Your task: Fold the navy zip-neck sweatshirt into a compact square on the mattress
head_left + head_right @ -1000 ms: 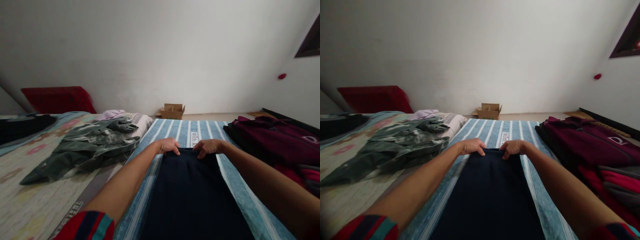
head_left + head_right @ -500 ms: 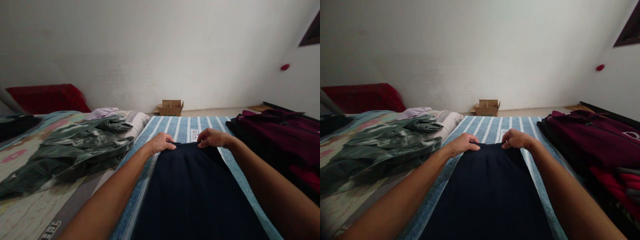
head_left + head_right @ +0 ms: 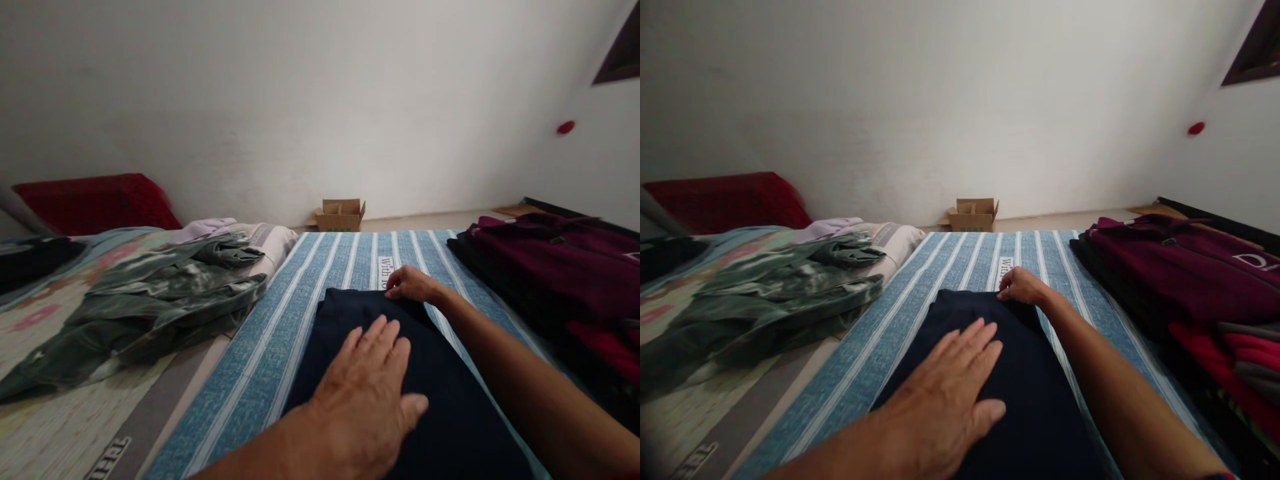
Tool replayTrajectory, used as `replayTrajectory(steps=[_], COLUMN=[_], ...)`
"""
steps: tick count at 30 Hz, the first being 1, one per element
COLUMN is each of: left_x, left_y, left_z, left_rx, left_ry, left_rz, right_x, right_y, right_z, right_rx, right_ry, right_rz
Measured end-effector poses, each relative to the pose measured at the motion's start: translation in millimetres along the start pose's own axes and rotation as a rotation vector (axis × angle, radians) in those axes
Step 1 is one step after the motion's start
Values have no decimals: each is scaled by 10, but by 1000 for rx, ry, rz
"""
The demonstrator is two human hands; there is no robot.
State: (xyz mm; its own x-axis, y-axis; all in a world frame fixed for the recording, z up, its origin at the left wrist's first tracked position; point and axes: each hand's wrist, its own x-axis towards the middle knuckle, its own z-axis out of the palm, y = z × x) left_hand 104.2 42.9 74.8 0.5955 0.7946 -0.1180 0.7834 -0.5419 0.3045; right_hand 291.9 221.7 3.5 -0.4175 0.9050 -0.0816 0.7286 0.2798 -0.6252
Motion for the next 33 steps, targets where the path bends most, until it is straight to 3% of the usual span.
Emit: replayTrajectory(steps=[3, 6, 12, 19, 24, 28, 33], left_x=[-53, -41, -59, -58, -65, -67, -67], left_y=[-2, -105, -91, -86, -98, -116, -111], left_z=[327, 509, 549, 599, 646, 702, 723], left_rx=[-28, -27, 8, 7, 5, 4, 24], left_ry=[-129, -116, -79, -21, 33, 70, 155], left_rz=[-26, -51, -67, -139, -166, -164, -199], right_x=[2, -54, -158, -205, -673, -1159, -1285], right_y=[-16, -93, -334, -290, -625, -787, -537], right_z=[44, 49, 2, 176, 149, 435, 882], right_rx=[-65, -144, -309, -455, -484, -378, -296], right_ry=[67, 145, 306, 335, 476, 408, 334], right_rz=[1, 11, 6, 112, 54, -86, -181])
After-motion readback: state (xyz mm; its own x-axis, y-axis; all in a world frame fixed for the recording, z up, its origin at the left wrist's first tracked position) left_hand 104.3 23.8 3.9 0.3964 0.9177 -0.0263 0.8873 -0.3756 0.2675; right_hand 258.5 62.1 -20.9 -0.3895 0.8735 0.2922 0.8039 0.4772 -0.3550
